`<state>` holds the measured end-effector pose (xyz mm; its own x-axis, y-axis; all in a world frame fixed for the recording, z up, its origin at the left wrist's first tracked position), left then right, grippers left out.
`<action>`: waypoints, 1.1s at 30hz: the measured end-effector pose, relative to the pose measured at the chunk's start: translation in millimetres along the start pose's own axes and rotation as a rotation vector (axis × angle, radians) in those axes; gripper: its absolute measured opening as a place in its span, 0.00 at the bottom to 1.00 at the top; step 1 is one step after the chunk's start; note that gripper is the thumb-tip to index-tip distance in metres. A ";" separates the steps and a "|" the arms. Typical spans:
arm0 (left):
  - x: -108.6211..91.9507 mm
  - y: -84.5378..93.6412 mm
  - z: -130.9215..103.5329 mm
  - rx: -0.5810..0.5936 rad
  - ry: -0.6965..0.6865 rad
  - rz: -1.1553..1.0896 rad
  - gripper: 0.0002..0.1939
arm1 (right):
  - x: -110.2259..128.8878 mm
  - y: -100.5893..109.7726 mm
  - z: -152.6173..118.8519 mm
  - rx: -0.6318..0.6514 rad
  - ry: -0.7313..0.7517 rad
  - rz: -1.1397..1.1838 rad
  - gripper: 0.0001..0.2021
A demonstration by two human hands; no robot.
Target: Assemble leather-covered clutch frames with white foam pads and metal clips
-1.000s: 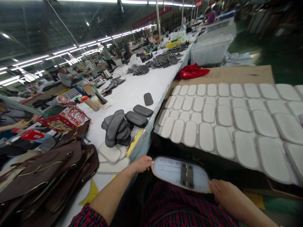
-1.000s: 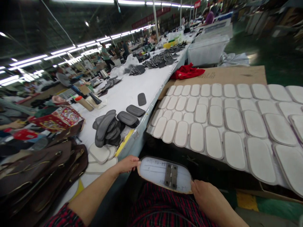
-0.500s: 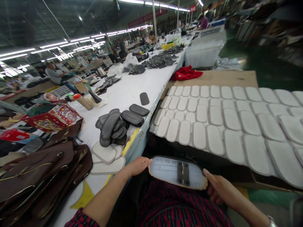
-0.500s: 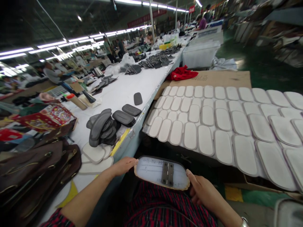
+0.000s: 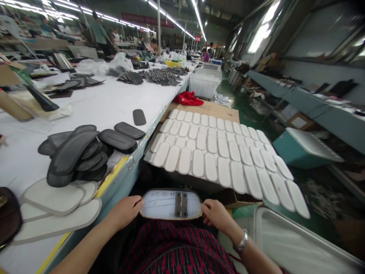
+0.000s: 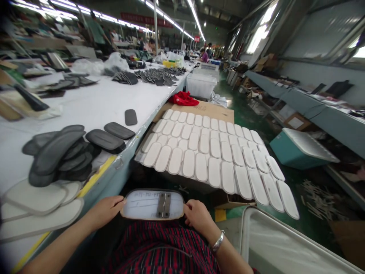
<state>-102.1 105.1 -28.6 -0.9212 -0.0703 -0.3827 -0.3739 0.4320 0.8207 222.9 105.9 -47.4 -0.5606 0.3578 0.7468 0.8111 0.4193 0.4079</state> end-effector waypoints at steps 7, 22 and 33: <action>2.3 -0.3 0.6 0.016 -0.011 -0.047 0.16 | 8.5 1.9 6.3 0.087 -0.097 0.071 0.10; 1.3 -10.3 -4.0 -0.058 0.061 -0.013 0.17 | 0.5 -7.5 0.5 0.008 -0.030 -0.151 0.16; 4.1 -9.5 -3.8 -0.106 0.111 -0.116 0.17 | 21.8 -4.0 -4.1 -0.001 0.104 -0.395 0.16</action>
<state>-102.8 97.2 -36.4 -0.8754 -0.2156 -0.4327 -0.4820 0.3188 0.8161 208.2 108.6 -30.6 -0.8094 0.0833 0.5813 0.5368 0.5065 0.6748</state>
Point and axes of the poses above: each hand's wrist, its own z-axis towards the middle knuckle, its own y-axis out of the back of the hand, x = y × z, the point moved 3 cm from there along z, towards the middle knuckle, and after that the axes turned 4 degrees about y, right-handed, at the moved point
